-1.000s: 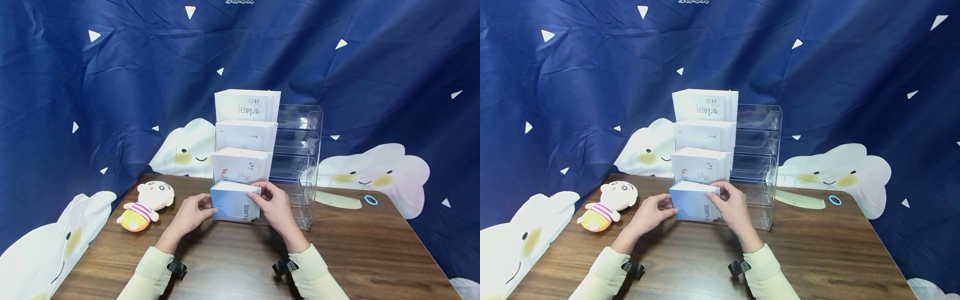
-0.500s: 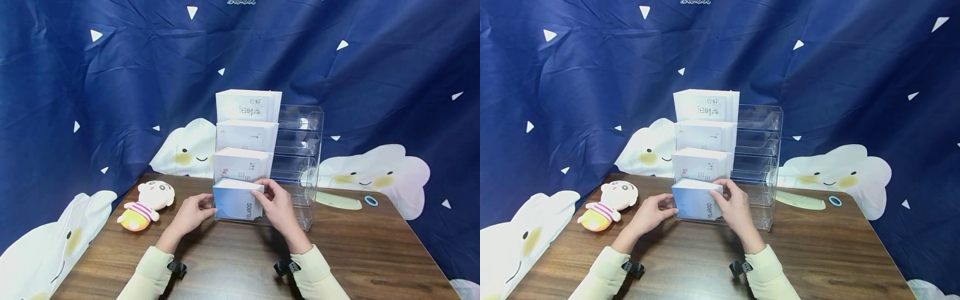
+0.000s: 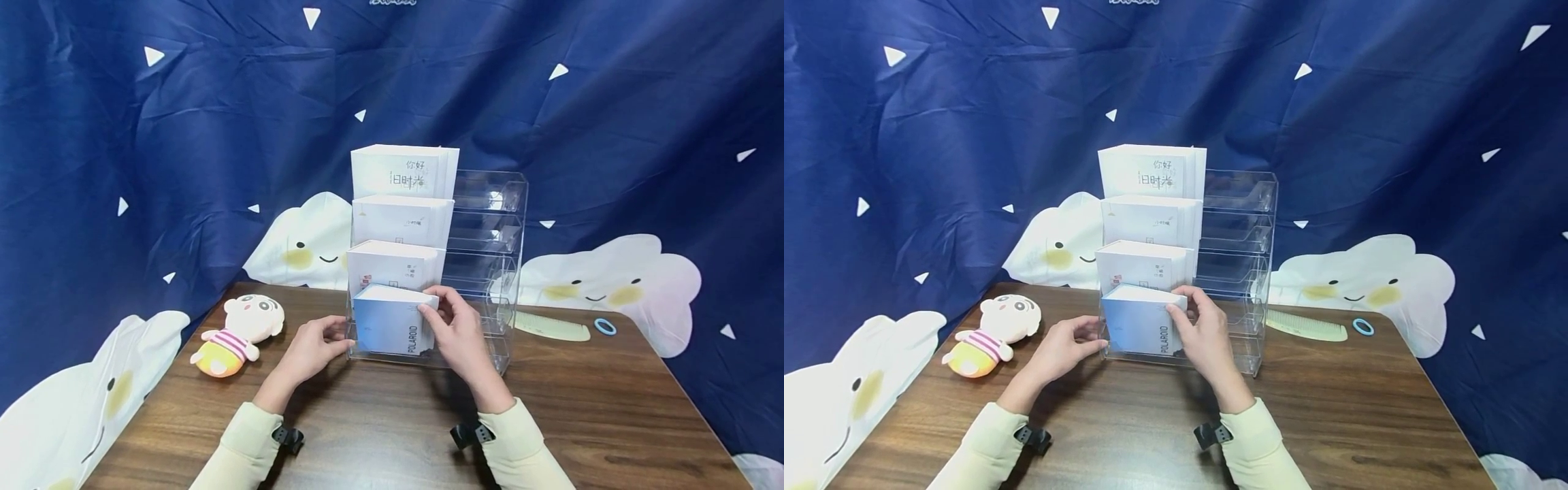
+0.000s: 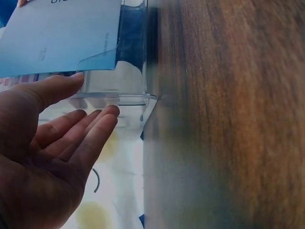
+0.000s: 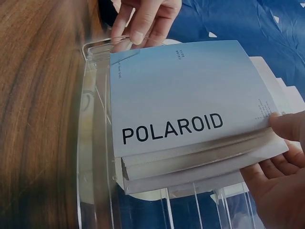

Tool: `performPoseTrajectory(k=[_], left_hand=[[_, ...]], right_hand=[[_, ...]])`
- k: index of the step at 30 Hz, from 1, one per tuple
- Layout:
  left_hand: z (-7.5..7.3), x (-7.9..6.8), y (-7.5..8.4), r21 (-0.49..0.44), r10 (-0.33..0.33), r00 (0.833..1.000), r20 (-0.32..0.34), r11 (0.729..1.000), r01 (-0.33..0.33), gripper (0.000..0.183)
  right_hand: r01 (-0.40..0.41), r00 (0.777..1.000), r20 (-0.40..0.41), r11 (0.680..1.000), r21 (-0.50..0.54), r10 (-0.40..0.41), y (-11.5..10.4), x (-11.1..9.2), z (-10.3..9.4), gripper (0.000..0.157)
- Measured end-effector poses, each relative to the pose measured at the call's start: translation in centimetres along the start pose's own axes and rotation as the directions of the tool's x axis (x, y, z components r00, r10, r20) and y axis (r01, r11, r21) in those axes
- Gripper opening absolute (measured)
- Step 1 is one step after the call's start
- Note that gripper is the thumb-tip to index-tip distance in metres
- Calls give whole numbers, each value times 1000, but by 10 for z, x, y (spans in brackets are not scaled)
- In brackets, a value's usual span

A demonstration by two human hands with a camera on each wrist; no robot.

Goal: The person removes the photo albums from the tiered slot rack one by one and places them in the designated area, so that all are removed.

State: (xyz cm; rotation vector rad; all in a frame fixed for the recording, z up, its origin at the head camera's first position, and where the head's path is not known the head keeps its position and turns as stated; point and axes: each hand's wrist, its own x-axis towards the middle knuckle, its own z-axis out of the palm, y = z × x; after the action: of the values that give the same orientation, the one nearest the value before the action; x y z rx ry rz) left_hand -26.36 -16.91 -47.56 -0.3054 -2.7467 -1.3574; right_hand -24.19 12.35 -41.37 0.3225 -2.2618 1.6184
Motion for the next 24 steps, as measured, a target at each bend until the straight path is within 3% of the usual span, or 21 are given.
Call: performPoseTrajectory(k=[7, 17, 24], left_hand=[[-1, 0, -1, -2, 21, 1000, 2, 1000, -21, 51], [-6, 5, 0, -14, 56, 998, -8, 998, -56, 50], [-4, 0, -3, -38, 19, 1000, 24, 999, -18, 52]], right_hand=[[-5, 1000, -22, 1000, 6, 6, -4, -2, -7, 24], [51, 998, -40, 997, 51, -49, -14, 1, -19, 25], [57, 991, -122, 996, 72, -48, -24, -9, -47, 25]])
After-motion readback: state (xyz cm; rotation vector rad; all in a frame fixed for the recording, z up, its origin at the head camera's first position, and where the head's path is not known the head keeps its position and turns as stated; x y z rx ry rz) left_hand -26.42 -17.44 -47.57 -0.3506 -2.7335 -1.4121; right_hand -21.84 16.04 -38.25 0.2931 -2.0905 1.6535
